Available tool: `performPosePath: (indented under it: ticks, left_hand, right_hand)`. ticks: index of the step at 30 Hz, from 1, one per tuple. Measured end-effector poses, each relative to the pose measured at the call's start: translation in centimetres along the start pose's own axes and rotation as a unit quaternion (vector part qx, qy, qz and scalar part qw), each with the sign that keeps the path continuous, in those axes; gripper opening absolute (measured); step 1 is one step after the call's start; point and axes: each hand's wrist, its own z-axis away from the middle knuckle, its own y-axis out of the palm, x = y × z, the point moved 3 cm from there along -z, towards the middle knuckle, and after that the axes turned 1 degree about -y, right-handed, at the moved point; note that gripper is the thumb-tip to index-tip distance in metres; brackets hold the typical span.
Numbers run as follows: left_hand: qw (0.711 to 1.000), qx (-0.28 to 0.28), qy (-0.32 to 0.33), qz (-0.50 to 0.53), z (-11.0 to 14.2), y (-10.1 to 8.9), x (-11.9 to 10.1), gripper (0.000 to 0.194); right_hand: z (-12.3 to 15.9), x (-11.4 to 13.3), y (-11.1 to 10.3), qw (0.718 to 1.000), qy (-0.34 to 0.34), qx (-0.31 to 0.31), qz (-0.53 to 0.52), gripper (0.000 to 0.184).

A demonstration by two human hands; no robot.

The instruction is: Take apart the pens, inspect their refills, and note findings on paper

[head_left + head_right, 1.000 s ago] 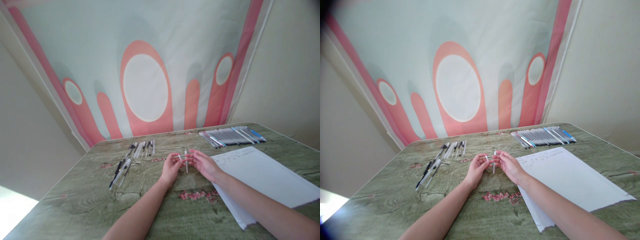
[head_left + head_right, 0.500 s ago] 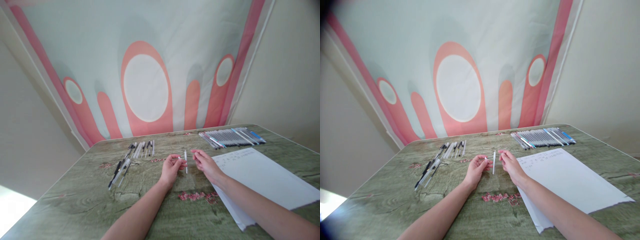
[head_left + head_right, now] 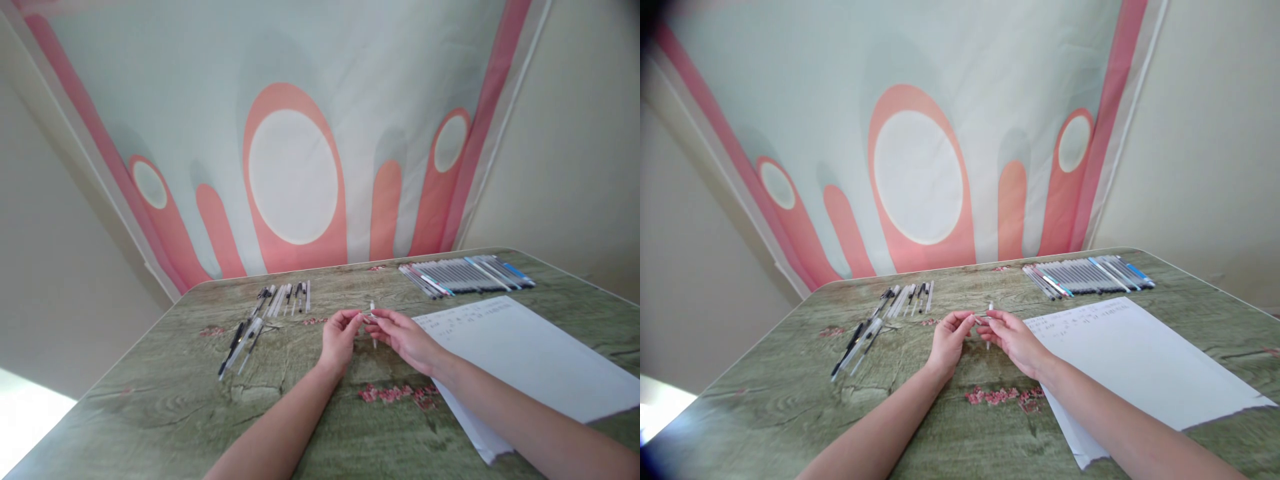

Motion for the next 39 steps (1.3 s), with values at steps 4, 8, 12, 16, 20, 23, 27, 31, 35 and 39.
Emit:
performPosePath:
  ticks: [4, 8, 12, 16, 20, 23, 27, 31, 35, 39]
  left_hand:
    - [1.0, 0.001, 0.022, 0.01, 0.1, 0.1, -0.3, 0.027]
    - [1.0, 0.012, 0.019, 0.012, 0.2, 0.2, -0.3, 0.025]
    - [0.999, 0.004, 0.03, 0.017, 0.1, 0.1, -0.4, 0.024]
    - [0.999, -0.009, 0.031, 0.028, -0.1, -0.1, -0.5, 0.026]
    - [1.0, 0.005, 0.014, 0.024, 0.1, 0.2, -0.5, 0.026]
    - [1.0, 0.007, 0.014, 0.026, 0.5, 0.6, -0.7, 0.025]
    - [0.999, 0.02, 0.002, 0.031, 0.9, 1.0, -1.0, 0.026]
    - [0.999, 0.03, -0.004, 0.01, 1.0, 1.2, -1.1, 0.028]
    - [0.999, 0.034, -0.004, -0.005, 1.0, 1.1, -1.1, 0.03]
    - [0.998, 0.056, -0.006, -0.004, 0.9, 1.0, -0.9, 0.029]
  right_hand:
    - [0.4, 0.1, 0.5, 1.0, 0.006, 0.024, 0.014, 0.016]
    - [0.5, 0.1, 0.6, 0.999, 0.012, 0.028, 0.035, 0.019]
    - [0.6, 0.0, 0.6, 0.998, 0.025, 0.032, 0.048, 0.021]
    - [0.8, -0.1, 0.8, 0.999, 0.021, 0.035, 0.034, 0.021]
    - [0.9, -0.2, 0.9, 0.999, 0.017, 0.028, 0.027, 0.021]
    - [1.0, -0.2, 1.2, 0.999, 0.012, 0.024, 0.021, 0.022]
    - [1.1, -0.1, 1.4, 1.0, 0.007, 0.009, 0.02, 0.022]
    - [1.1, 0.1, 1.5, 1.0, -0.001, -0.003, 0.015, 0.021]
    - [1.0, 0.0, 1.3, 1.0, 0.006, -0.004, 0.005, 0.021]
    - [0.8, -0.2, 1.0, 1.0, -0.001, -0.016, 0.016, 0.024]
